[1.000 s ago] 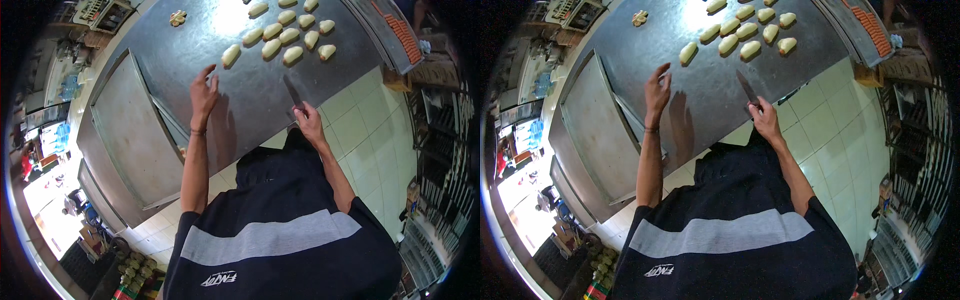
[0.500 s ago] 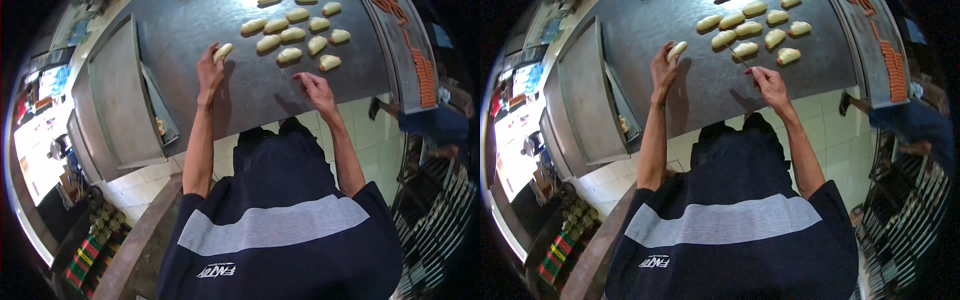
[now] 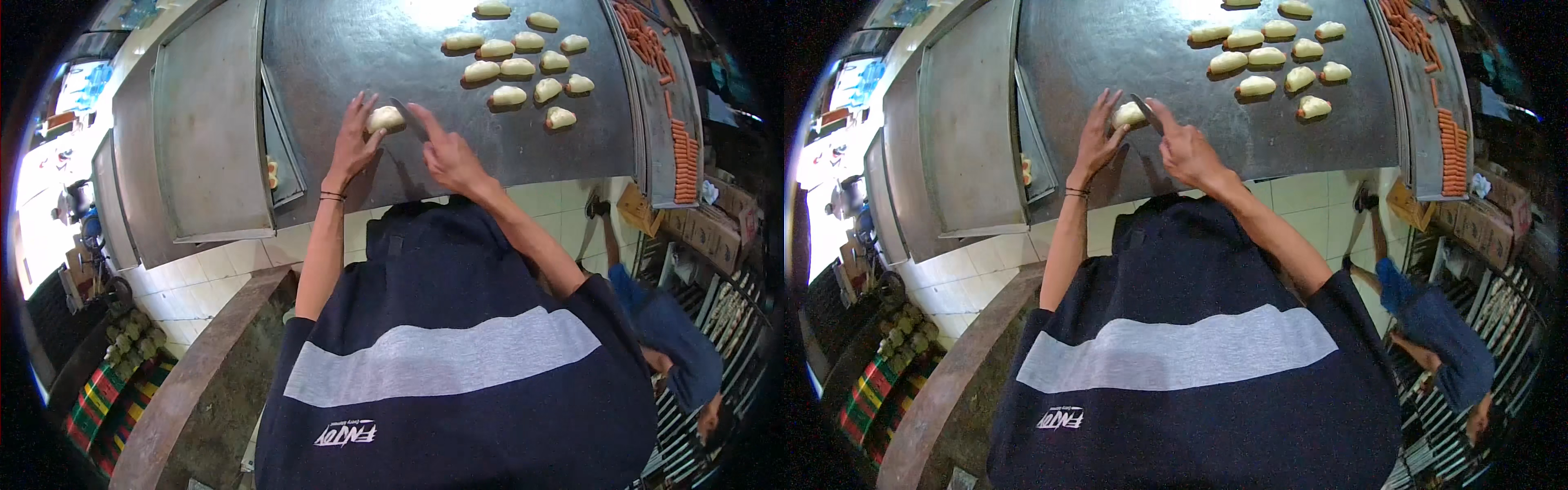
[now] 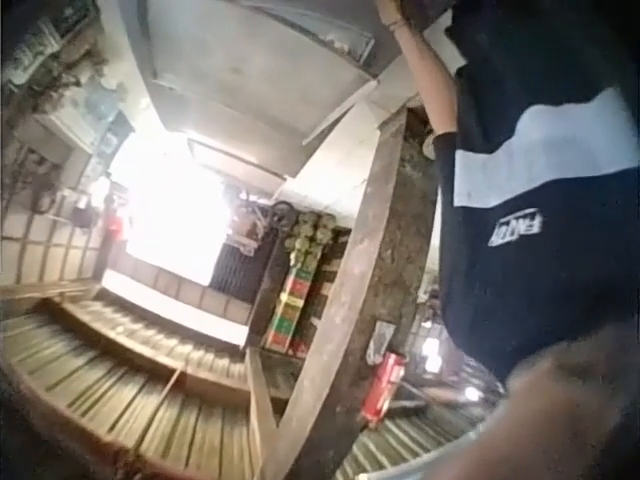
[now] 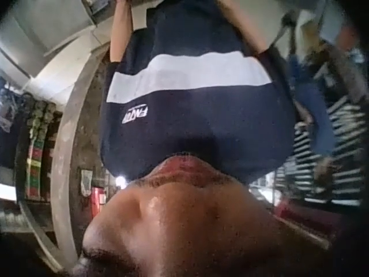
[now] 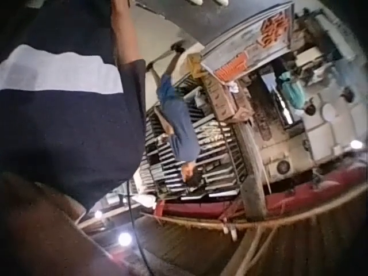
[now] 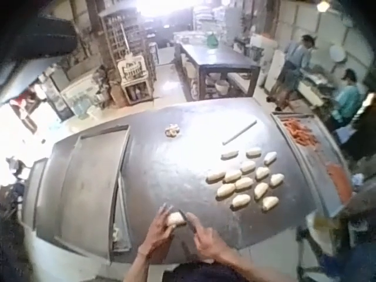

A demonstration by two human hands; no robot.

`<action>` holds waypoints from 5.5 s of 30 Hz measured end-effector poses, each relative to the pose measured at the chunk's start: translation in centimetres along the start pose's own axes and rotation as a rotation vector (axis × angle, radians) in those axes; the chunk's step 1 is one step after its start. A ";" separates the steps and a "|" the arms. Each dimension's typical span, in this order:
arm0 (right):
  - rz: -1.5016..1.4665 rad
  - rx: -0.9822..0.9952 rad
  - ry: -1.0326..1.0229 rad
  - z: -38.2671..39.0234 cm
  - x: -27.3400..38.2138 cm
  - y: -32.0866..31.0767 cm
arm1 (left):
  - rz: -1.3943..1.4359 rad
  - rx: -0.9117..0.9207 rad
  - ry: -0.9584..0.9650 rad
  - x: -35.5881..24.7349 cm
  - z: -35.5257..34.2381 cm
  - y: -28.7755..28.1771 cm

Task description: Shaping small portions of dough into decorative flower shapes using a knife and placing them on a baking tray.

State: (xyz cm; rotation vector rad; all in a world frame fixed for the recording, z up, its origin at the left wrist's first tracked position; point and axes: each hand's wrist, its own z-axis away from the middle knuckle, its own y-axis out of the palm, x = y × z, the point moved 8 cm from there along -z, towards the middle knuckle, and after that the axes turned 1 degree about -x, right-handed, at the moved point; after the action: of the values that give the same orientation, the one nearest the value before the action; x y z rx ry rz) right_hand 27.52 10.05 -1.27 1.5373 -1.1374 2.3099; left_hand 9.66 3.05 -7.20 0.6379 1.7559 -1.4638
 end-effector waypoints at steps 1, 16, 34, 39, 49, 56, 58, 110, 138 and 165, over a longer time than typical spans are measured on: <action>0.048 -0.005 -0.050 -0.2 1.2 1.1 | -0.067 -0.060 -0.022 1.0 0.7 -1.0; 0.183 -0.104 -0.012 -0.7 1.6 9.0 | 0.008 -0.180 -0.006 2.9 3.1 -2.3; 0.373 -0.118 0.030 -3.5 -0.8 11.9 | -0.127 -0.228 0.128 3.8 0.6 -5.0; 0.265 0.039 0.077 3.5 -0.7 11.8 | 0.259 -0.204 -0.050 6.0 2.9 -5.4; 0.293 -0.038 0.053 -0.4 2.0 9.3 | 0.084 -0.269 0.073 4.6 1.7 -4.2; 0.415 -0.054 0.091 -1.9 -0.9 9.6 | -0.175 -0.246 0.069 3.4 0.7 -2.2; 0.398 -0.077 0.112 -2.3 -1.9 10.1 | -0.180 -0.252 0.062 3.4 0.7 -2.1; 0.357 -0.110 0.297 4.1 -6.1 6.6 | 0.153 -0.110 0.031 5.6 2.0 -2.6; 0.518 -0.084 0.048 2.0 1.8 19.6 | 0.085 -0.358 0.048 7.8 12.7 -6.3; 0.412 0.107 0.109 2.6 -0.3 17.2 | 0.057 -0.348 0.005 5.6 11.1 -4.2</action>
State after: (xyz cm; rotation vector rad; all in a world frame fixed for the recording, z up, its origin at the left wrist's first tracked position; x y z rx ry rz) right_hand 21.02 -3.69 -9.72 1.2835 -1.4359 2.7166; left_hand 5.58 -9.13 -9.88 0.5031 1.9197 -1.0823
